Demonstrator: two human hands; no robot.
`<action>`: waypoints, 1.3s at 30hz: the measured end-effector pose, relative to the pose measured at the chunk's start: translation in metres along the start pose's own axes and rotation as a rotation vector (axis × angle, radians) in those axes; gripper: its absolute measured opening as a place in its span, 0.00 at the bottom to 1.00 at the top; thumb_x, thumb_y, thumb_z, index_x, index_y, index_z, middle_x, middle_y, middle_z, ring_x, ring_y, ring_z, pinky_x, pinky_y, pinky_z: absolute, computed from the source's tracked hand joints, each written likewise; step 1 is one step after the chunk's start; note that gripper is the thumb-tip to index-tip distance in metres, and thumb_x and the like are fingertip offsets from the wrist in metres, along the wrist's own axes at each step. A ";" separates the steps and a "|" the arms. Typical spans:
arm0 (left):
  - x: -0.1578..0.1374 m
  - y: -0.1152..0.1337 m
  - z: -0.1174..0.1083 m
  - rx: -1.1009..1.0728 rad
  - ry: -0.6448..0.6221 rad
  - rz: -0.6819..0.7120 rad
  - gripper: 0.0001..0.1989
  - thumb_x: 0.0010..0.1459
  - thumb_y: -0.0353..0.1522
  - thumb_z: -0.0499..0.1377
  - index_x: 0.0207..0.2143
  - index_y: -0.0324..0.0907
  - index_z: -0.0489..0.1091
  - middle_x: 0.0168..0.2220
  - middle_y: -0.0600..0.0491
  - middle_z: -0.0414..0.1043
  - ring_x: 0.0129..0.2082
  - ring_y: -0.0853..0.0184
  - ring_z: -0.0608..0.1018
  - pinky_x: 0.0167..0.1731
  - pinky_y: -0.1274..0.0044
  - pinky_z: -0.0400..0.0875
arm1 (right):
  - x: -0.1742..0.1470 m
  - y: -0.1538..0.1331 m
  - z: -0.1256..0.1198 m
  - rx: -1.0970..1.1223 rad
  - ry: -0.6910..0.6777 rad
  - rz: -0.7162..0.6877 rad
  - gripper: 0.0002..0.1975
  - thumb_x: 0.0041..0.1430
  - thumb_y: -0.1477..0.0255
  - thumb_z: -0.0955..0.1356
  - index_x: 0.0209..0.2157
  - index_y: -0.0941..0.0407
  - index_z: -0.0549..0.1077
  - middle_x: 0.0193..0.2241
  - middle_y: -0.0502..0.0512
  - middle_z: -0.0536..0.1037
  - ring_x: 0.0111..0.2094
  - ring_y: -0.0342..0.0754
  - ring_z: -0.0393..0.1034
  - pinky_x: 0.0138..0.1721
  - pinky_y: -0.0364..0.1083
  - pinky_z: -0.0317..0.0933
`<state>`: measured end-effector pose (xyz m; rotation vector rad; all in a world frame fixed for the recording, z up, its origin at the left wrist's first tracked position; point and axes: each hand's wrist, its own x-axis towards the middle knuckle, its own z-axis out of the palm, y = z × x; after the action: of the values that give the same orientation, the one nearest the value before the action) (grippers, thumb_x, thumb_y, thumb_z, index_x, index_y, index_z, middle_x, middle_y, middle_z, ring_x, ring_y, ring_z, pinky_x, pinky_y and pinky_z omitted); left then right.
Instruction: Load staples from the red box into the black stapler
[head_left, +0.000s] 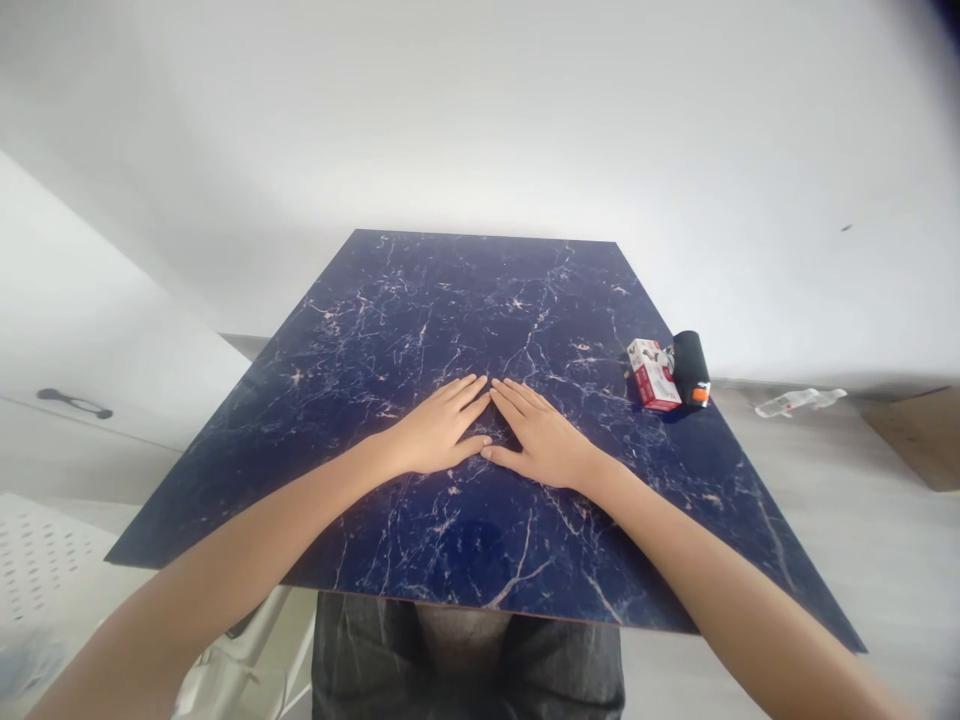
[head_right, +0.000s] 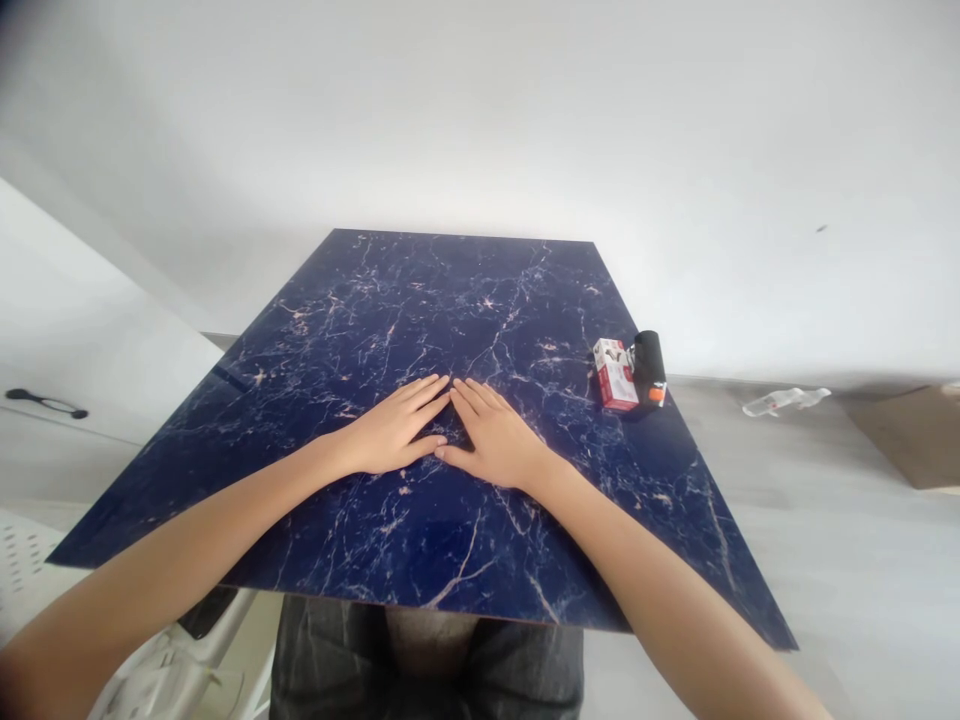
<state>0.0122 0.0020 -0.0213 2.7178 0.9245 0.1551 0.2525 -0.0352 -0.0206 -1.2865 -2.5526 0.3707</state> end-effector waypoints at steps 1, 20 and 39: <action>0.000 0.000 0.000 -0.003 0.004 0.002 0.39 0.75 0.52 0.44 0.76 0.37 0.47 0.77 0.41 0.37 0.77 0.51 0.44 0.75 0.58 0.43 | 0.000 0.000 0.000 0.002 0.002 0.001 0.47 0.68 0.43 0.63 0.75 0.61 0.53 0.74 0.70 0.54 0.75 0.65 0.46 0.73 0.67 0.46; 0.000 0.000 -0.001 0.013 0.064 0.028 0.35 0.74 0.49 0.47 0.73 0.35 0.56 0.76 0.40 0.47 0.76 0.50 0.51 0.73 0.58 0.49 | -0.001 0.001 -0.001 -0.027 0.024 -0.011 0.44 0.68 0.44 0.63 0.72 0.62 0.60 0.73 0.68 0.58 0.74 0.65 0.51 0.73 0.64 0.49; 0.000 -0.006 -0.032 0.181 0.376 0.035 0.26 0.75 0.38 0.47 0.22 0.43 0.66 0.21 0.56 0.72 0.23 0.68 0.71 0.42 0.67 0.63 | -0.063 0.143 -0.104 -0.135 0.172 1.155 0.25 0.65 0.56 0.65 0.48 0.63 0.80 0.45 0.80 0.81 0.46 0.67 0.77 0.41 0.56 0.64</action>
<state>0.0022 0.0136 0.0078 2.9295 1.0309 0.6373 0.4306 0.0076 0.0208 -2.5867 -1.4560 0.2533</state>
